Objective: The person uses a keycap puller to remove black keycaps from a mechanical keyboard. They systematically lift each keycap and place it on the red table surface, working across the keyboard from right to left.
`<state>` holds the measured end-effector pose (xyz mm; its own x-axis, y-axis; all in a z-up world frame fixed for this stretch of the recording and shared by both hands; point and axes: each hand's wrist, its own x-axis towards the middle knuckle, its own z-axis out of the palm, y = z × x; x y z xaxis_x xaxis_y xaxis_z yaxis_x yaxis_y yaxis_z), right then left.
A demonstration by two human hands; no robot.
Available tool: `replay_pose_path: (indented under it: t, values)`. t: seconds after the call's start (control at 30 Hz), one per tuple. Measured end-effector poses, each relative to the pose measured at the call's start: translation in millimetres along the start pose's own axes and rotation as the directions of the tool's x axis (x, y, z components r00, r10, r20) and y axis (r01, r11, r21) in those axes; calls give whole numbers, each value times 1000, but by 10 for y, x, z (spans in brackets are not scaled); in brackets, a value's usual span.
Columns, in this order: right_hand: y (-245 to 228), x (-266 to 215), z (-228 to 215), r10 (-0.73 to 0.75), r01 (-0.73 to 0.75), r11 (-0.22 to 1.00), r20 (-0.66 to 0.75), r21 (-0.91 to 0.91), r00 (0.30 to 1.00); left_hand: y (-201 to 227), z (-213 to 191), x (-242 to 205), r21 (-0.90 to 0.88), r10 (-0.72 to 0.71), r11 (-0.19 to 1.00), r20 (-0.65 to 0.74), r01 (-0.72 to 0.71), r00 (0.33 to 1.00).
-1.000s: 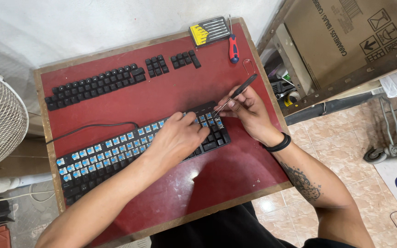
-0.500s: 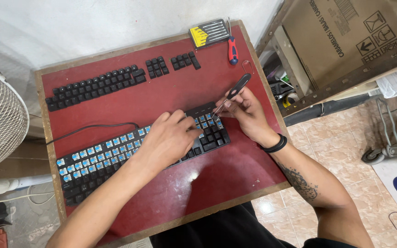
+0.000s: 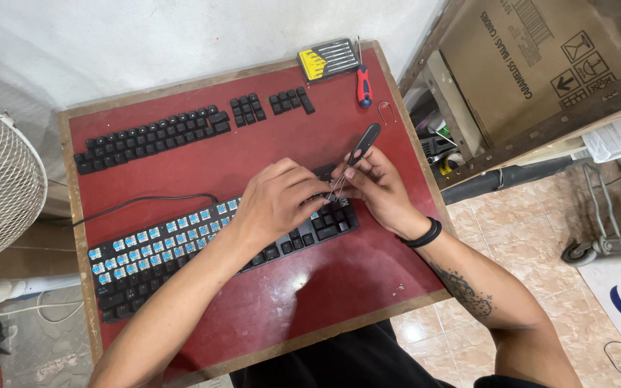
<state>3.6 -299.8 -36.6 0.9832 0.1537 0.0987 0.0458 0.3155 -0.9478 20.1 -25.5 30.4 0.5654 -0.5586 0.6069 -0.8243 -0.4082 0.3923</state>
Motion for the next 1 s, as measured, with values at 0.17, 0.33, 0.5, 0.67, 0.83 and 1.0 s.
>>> replay_pose_path:
  t: [0.17,0.33,0.5,0.67,0.83,1.0]
  values:
    - [-37,-5,129,63,-59,985,-21,159,998,-31,9,-43,120,149,983,-74,-140,986]
    - [-126,-18,153,41,-35,990,-36,139,999,-73,-73,9,143,186,975,-105,-170,977]
    - [-207,28,63,8,-1,995,-69,104,998,-151,-261,69,134,161,980,-111,-146,981]
    - [-222,85,-69,-27,33,998,-106,58,994,-617,-405,111,475,-53,879,180,-40,982]
    - [-211,114,-85,-42,46,999,-103,29,994,-1415,-8,185,651,-134,754,282,-87,950]
    - [-187,143,-171,-51,53,998,-109,21,993,-1543,11,604,616,-334,787,386,30,860]
